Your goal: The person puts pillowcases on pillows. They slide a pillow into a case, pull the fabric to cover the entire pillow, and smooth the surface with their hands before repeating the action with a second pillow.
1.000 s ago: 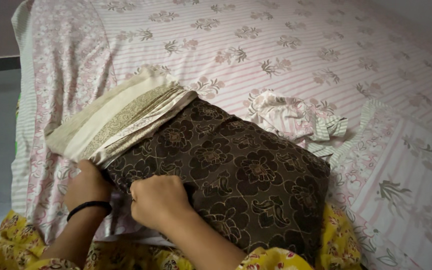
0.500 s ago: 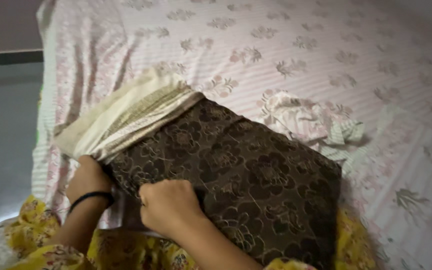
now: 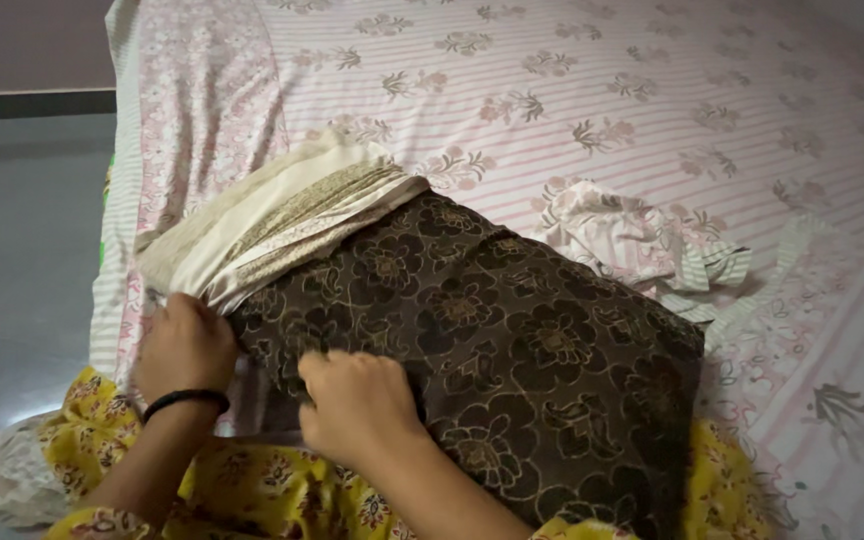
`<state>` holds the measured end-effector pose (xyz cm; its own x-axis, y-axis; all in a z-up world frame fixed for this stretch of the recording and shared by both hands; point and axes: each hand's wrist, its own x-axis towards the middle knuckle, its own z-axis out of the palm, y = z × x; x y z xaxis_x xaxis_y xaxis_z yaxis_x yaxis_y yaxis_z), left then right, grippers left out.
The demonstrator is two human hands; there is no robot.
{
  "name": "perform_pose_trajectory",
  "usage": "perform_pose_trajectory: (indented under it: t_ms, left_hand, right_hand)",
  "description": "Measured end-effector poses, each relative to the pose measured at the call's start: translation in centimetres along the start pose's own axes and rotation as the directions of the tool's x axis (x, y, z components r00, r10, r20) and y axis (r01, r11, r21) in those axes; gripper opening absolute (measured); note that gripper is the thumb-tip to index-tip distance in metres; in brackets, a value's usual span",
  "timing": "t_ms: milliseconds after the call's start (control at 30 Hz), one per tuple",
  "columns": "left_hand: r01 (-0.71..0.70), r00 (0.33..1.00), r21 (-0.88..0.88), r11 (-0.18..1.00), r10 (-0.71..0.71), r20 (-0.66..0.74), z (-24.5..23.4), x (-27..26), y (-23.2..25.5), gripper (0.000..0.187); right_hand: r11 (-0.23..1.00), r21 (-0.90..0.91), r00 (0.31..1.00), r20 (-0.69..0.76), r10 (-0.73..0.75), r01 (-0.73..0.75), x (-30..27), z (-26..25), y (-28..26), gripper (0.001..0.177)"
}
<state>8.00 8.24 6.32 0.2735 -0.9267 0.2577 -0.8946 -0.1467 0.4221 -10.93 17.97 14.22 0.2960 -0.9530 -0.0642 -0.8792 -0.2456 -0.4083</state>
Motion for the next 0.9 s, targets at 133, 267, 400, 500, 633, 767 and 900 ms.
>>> perform_pose_trajectory:
  t_ms: [133,267,400,500,633,767,900]
  left_hand:
    - [-0.140,0.977,-0.129,0.982,0.116,-0.182,0.5,-0.4,-0.5,0.026]
    - [-0.330,0.918,-0.141,0.934,0.282,-0.278,1.0,0.0,-1.0,0.037]
    - [-0.343,0.928,-0.258,0.903,0.284,-0.241,0.2,0.2,-0.5,0.045]
    - [-0.258,0.966,-0.271,0.927,0.237,-0.106,-0.2,0.8,0.3,0.044]
    - [-0.216,0.976,-0.277,0.936,0.215,-0.035,0.1,1.1,0.2,0.045]
    - [-0.091,0.993,-0.259,0.962,0.106,0.046,0.9,0.4,-0.3,0.046]
    - [-0.032,0.994,-0.251,0.968,0.057,0.096,1.4,0.2,-1.1,0.047]
  right_hand:
    - [0.993,-0.097,0.993,-0.088,-0.077,0.069,1.3,0.3,-1.8,0.038]
    - [0.958,-0.284,0.986,-0.153,-0.071,0.025,3.7,1.7,-4.4,0.063]
    - [0.930,-0.364,0.998,-0.061,0.021,-0.042,5.1,3.6,-5.4,0.084]
    - [0.863,-0.488,0.983,-0.180,0.048,-0.131,6.2,5.4,-5.7,0.078]
    - [0.759,-0.632,0.987,-0.101,0.124,-0.160,7.4,6.5,-5.5,0.086]
    - [0.690,-0.710,0.990,-0.097,0.107,-0.144,8.3,6.4,-4.3,0.085]
    - [0.747,-0.646,0.986,-0.153,0.073,-0.156,9.4,6.6,-3.3,0.059]
